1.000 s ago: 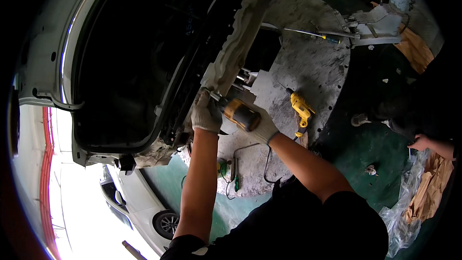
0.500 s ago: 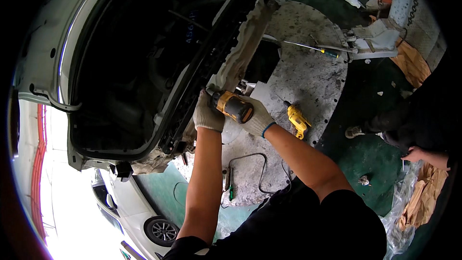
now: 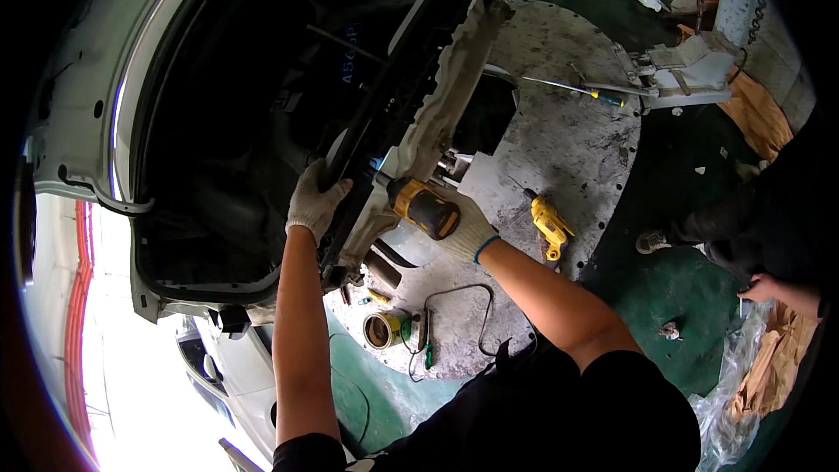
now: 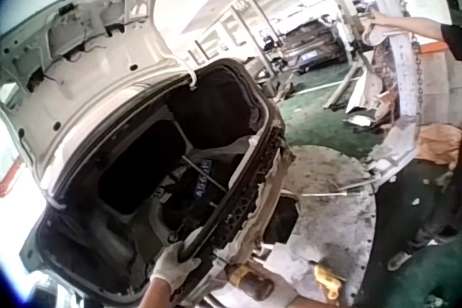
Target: The person uses a yellow power drill to fasten screws into the rear bumper area of a white car. After securing fasteners, the person aligns and fits a black plastic bumper trim piece along the lower edge of the bumper, pressing it into place.
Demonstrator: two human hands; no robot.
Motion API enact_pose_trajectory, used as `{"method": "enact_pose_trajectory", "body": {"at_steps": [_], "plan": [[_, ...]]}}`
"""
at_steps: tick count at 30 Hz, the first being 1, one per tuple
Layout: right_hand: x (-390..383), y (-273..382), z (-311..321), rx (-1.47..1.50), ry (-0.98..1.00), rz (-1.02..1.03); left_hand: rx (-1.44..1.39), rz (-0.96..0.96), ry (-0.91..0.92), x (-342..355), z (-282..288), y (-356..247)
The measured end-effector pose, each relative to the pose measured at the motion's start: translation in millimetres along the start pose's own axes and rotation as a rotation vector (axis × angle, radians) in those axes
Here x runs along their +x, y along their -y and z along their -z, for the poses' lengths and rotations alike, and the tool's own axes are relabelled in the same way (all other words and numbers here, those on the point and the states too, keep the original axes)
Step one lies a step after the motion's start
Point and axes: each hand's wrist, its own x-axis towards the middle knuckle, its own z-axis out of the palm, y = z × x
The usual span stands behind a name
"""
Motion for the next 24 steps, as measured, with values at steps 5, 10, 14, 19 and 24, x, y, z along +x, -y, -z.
{"method": "enact_pose_trajectory", "body": {"at_steps": [5,10,14,19,24], "plan": [[8.2,2.4,41.2,0.361,0.155,-0.153,-0.149,0.042,0.127,0.4,1.5,1.9],[11.3,7.3,44.6,-0.495,0.183,0.097,-0.01,0.02,-0.025,-5.9,10.8,-11.3],[-4.1,14.1,36.6,-1.667,-0.209,0.166,0.164,-0.316,-0.309,-37.7,-14.5,-14.0],[-2.4,15.9,48.6,-1.792,-0.18,0.103,0.264,-0.477,-0.39,-53.5,-47.8,-33.4],[17.4,12.7,93.3,-0.514,-0.188,0.048,0.309,-0.411,-0.483,-39.0,-62.7,-40.2]]}}
